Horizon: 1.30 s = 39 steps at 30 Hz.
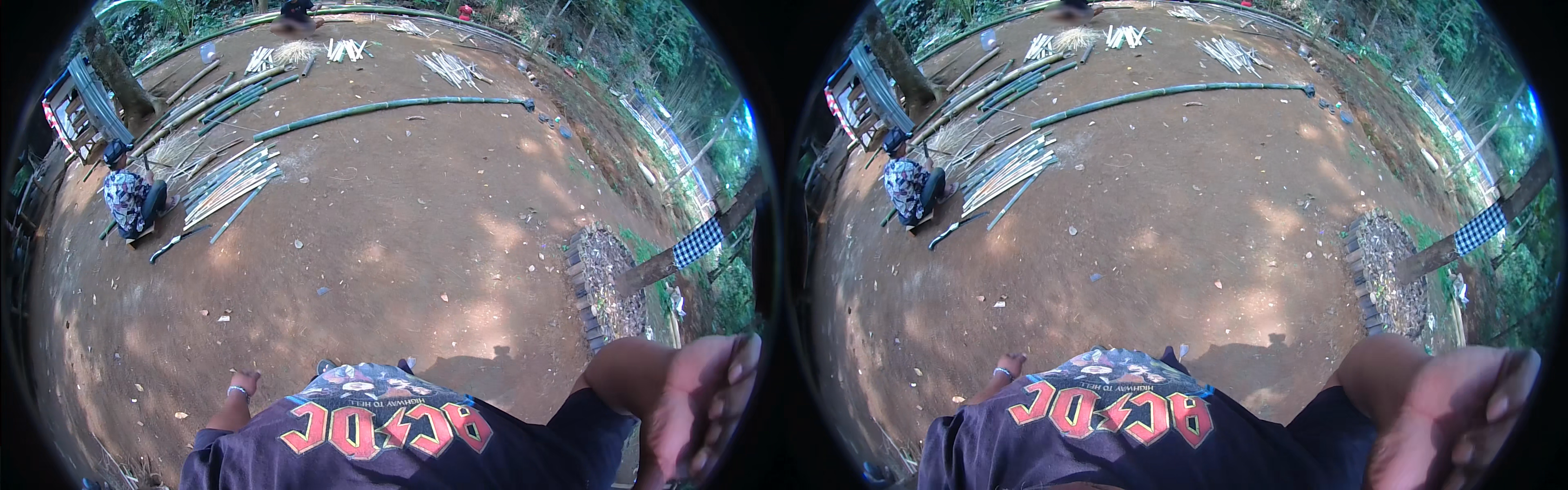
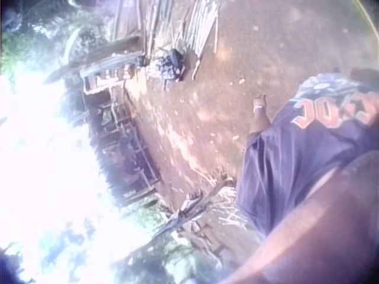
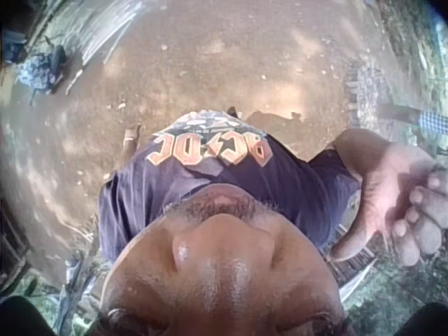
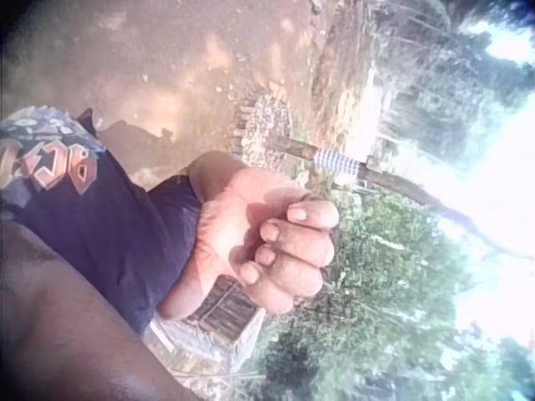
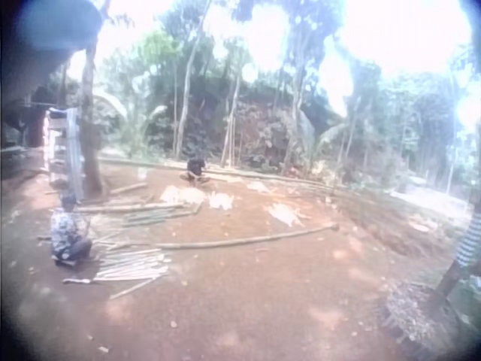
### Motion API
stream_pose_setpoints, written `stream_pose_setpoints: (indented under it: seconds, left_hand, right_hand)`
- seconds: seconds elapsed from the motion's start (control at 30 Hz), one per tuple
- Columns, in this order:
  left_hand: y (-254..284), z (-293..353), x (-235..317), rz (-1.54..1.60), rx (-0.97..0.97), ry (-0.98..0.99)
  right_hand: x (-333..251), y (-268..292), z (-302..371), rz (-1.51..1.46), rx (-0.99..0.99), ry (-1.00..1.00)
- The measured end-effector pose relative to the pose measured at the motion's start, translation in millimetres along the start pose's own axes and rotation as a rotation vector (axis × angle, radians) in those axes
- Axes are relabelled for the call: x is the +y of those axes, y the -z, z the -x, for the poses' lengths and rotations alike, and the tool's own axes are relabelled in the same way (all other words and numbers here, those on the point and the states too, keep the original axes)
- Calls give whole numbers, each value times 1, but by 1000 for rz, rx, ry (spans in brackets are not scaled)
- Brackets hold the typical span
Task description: The person assembles a rectangular bamboo frame by nailing thin bamboo strips to a metal grid structure. They use a hammer to drive nails into the bamboo, securing the pieces together on the ground.
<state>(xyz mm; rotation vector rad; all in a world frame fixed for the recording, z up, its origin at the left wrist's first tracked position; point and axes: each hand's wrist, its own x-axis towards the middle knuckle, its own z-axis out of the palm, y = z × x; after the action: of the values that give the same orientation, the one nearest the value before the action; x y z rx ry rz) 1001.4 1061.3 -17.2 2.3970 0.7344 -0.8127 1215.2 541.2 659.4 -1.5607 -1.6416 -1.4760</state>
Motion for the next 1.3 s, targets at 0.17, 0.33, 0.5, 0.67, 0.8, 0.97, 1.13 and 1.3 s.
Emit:
stream_pose_setpoints:
  seconds: [0.17, 0.33, 0.5, 0.67, 0.8, 0.97, 1.13, 1.3]
  left_hand:
    - [140, -32, -31, 545, 515, 343]
    - [185, -85, 62, 594, 321, 186]
    - [126, -109, 31, 457, 25, 188]
    - [140, -98, 5, 408, -143, 436]
    - [206, -119, -24, 583, 111, 667]
    - [321, -181, 4, 1074, 714, 708]
    - [370, -216, 42, 1106, 389, 395]
    - [244, -219, -16, 1241, 351, 614]
  right_hand:
    - [74, -166, 132, -205, 140, -628]
    - [33, -291, 459, -183, -742, -1562]
    - [-77, -348, 607, -538, -1981, -1488]
    - [28, -483, 577, -851, -2138, -1355]
    - [176, -662, 516, -873, -1908, -1407]
    - [293, -886, 450, -497, -1216, -1724]
    - [239, -1018, 389, -706, -1406, -1281]
    - [101, -1069, 324, -811, -1950, -646]
